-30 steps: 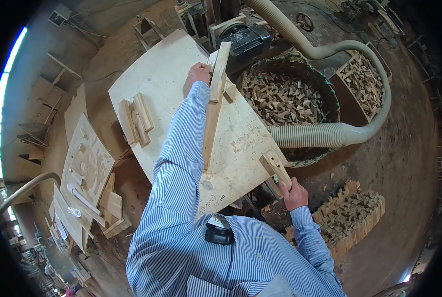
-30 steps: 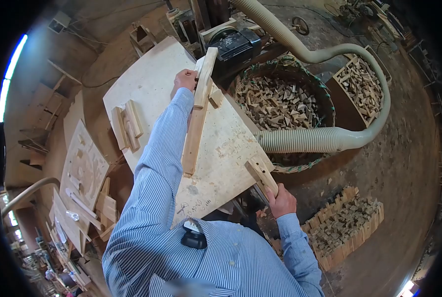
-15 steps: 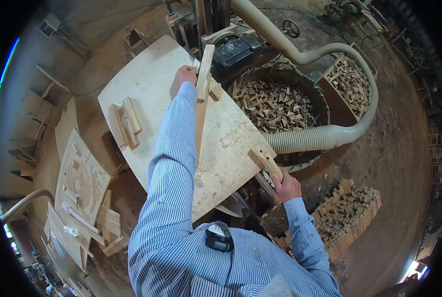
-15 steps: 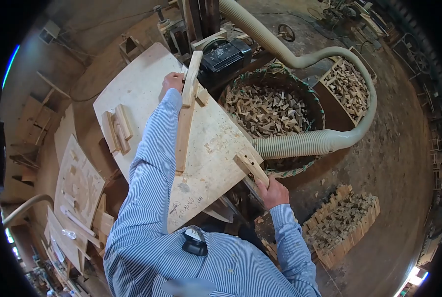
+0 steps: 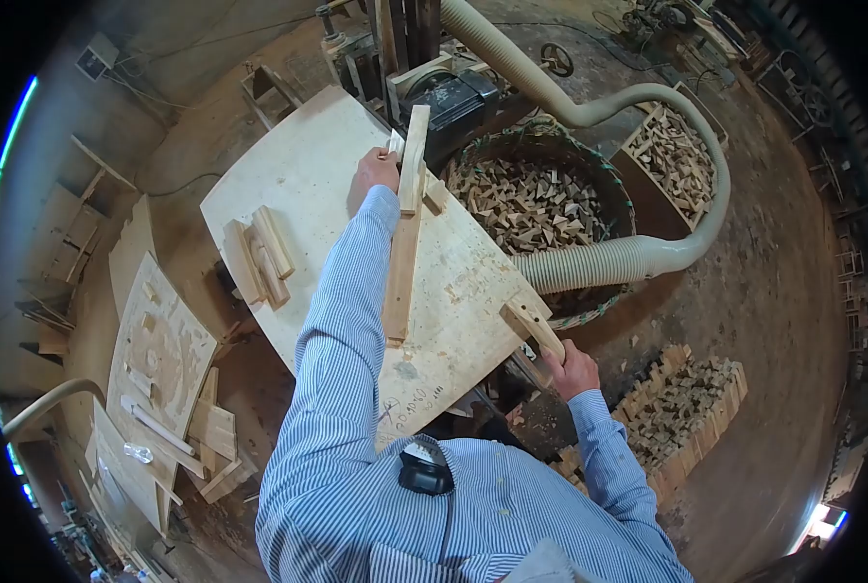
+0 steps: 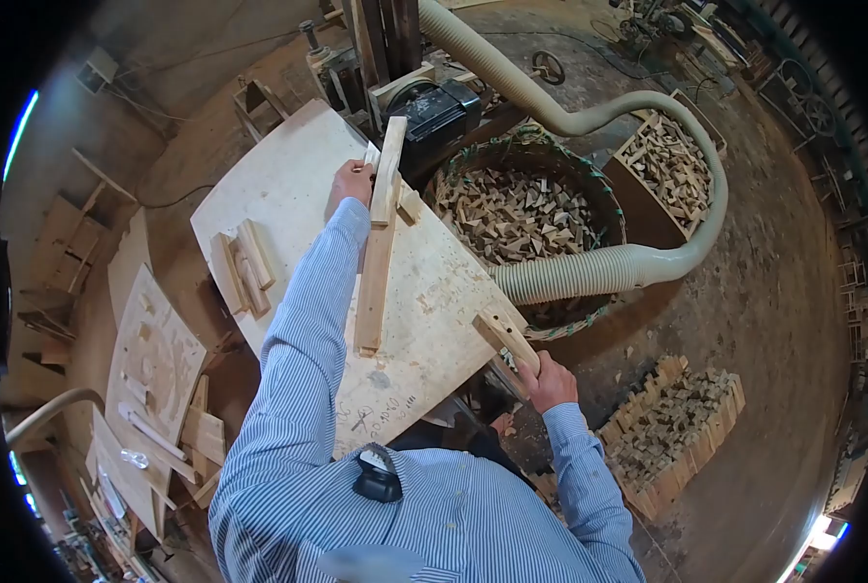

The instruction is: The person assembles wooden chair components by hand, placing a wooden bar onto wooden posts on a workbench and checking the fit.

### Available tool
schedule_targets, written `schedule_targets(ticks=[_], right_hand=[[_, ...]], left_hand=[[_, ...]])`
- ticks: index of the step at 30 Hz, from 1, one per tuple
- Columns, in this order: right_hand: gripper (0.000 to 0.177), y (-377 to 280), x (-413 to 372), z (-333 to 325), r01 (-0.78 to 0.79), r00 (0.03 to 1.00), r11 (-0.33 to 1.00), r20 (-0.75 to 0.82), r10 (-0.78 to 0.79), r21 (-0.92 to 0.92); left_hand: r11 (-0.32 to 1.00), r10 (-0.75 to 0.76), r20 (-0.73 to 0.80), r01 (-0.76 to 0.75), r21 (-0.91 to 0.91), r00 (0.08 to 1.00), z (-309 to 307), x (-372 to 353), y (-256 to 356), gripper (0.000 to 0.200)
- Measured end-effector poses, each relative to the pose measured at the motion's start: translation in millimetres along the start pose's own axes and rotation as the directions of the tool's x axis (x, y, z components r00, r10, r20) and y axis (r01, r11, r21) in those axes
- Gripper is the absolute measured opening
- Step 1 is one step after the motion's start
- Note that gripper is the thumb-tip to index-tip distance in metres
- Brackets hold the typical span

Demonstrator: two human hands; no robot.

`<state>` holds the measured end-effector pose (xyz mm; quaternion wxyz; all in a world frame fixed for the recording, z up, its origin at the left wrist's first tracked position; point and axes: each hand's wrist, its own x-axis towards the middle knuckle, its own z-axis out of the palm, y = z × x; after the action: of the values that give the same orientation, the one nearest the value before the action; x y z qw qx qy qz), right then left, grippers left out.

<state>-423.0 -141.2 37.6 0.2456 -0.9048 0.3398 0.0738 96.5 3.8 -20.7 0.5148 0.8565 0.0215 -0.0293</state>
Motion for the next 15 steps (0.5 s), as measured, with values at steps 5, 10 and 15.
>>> schedule_targets(ticks=[5, 10, 15], right_hand=[[0.051, 24, -24, -6, 0.004, 1.000, 1.000, -0.002, -0.004, 0.011], [0.046, 56, -47, -2, 0.088, 0.989, 0.990, -0.131, -0.073, 0.107], [0.051, 62, -65, -5, 0.363, 0.800, 0.925, -0.546, -0.248, 0.113]], left_hand=[[0.964, -0.073, -0.030, 0.063, -0.259, 0.997, 19, -32, -12, 0.032], [0.817, -0.061, 0.056, 0.083, -0.571, 0.997, -10, -89, 0, 0.043], [0.756, 0.011, 0.286, 0.180, -0.630, 0.958, -50, -200, 9, 0.041]])
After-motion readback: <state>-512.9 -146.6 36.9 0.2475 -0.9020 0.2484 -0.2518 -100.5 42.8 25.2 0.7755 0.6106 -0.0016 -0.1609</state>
